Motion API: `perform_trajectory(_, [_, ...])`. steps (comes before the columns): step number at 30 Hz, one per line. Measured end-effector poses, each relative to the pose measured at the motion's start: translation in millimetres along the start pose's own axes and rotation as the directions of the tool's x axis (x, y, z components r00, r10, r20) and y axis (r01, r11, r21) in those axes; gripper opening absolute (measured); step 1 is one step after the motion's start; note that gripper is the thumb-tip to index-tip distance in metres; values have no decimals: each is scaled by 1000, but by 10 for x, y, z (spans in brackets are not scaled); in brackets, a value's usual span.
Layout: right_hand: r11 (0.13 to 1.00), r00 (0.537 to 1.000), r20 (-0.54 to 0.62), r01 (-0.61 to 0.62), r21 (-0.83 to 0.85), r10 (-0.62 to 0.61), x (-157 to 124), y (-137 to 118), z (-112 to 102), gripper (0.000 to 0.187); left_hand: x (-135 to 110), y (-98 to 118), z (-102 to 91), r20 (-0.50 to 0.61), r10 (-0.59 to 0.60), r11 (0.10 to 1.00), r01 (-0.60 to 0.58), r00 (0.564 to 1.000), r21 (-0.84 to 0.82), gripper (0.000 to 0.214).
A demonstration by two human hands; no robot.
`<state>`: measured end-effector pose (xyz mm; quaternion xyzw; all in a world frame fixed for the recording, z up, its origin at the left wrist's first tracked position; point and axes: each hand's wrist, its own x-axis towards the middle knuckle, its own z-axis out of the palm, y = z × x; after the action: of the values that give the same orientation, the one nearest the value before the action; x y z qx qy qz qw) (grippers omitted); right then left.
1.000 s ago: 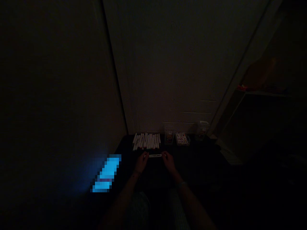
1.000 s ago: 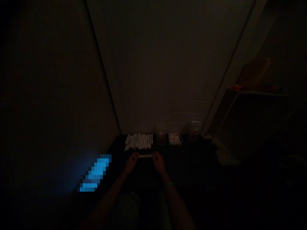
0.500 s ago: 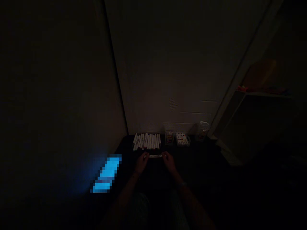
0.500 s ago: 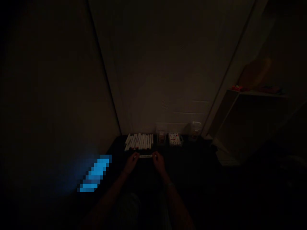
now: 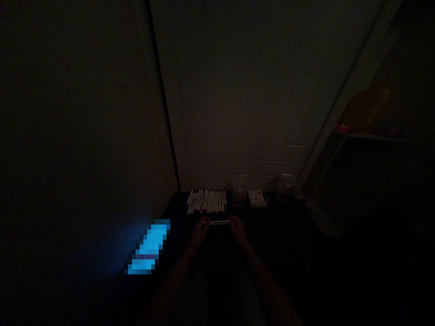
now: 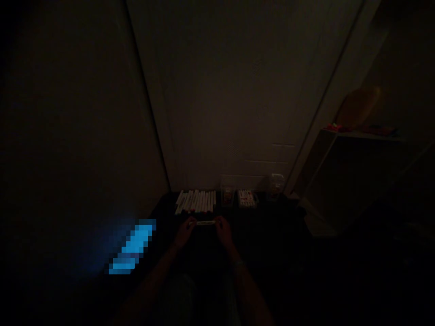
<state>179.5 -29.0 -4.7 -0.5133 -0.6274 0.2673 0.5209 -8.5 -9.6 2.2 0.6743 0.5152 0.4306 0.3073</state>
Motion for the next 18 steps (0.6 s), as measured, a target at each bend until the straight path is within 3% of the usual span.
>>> perform_trajectory(12, [1000, 1000, 9, 10, -21, -10, -1, -1, -5, 25, 4, -24, 1, 2, -49, 997, 49, 999, -61, 25])
perform_trajectory(18, [1000, 1000, -8, 18, -23, -18, 2, 8, 9, 22, 10, -67, 14, -7, -9, 998, 8, 1000, -61, 26])
